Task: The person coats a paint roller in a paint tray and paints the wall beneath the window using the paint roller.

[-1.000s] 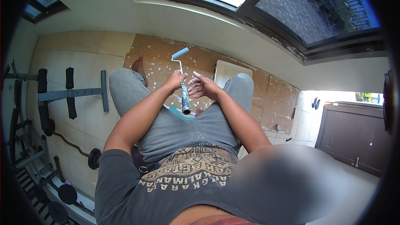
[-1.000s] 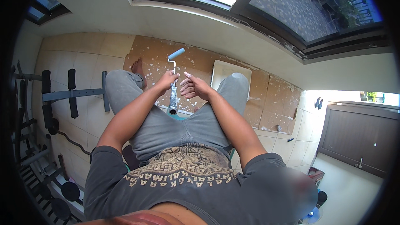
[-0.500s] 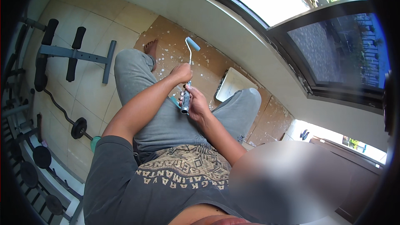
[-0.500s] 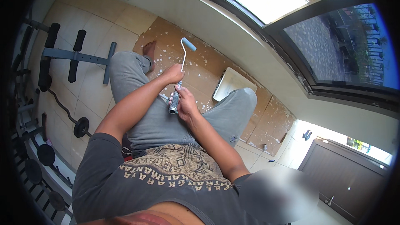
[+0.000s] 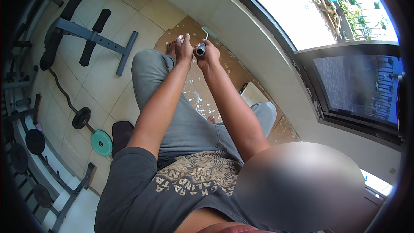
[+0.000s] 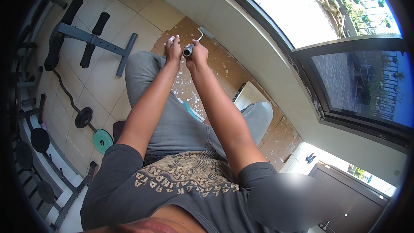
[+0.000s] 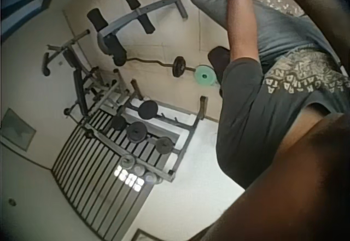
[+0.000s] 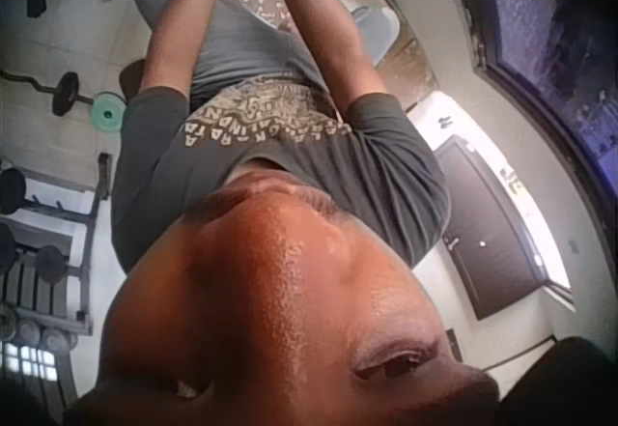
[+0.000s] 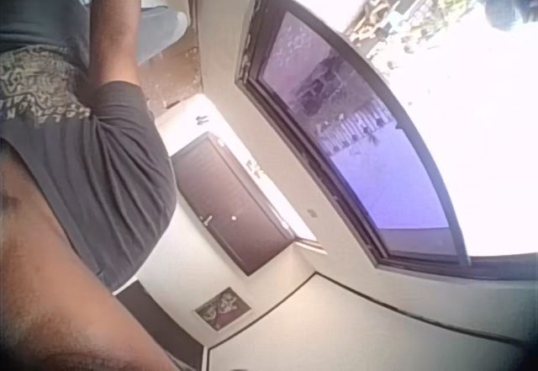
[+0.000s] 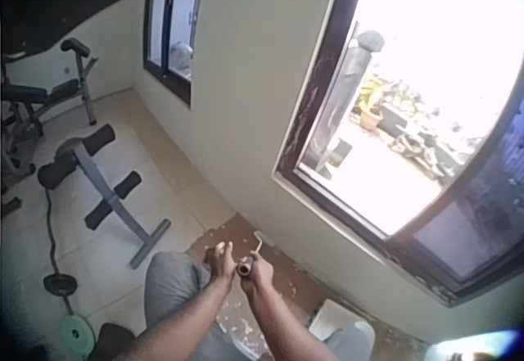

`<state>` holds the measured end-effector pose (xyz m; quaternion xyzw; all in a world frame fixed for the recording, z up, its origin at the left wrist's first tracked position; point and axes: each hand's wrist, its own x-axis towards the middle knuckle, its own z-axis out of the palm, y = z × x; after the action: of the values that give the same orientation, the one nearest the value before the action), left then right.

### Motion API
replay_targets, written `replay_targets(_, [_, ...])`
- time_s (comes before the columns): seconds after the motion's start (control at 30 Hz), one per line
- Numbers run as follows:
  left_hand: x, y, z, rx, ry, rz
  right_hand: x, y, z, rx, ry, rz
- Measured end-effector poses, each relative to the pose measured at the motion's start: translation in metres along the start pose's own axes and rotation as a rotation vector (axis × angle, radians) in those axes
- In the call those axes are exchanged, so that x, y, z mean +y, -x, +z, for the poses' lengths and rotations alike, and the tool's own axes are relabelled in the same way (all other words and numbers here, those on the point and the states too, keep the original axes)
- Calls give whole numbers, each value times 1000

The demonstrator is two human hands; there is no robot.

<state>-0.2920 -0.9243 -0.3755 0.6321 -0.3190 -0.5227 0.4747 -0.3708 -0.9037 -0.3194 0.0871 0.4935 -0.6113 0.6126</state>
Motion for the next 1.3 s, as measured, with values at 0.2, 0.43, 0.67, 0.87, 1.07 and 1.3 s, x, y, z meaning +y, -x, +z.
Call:
replay_targets(0.2, [0, -11, 1, 94, 207, 20, -25, -34, 45, 61, 34, -133])
replay_targets(0.43, [10, -11, -19, 61, 361, -82, -100, 16, 69, -207, -165, -154])
replay_targets(0.67, [37, 3, -4, -4, 426, -140, -161, 94, 65, -389, -158, -56])
replay_targets(0.87, [39, 8, 2, -64, 447, -170, -129, -3, 79, -278, -83, -72])
replay_targets(1.07, [40, 8, 12, -6, 404, -132, -101, -81, 56, -159, -147, -7])
replay_targets(1.3, [40, 6, 7, -111, 494, -146, -196, 64, 59, -308, -342, 163])
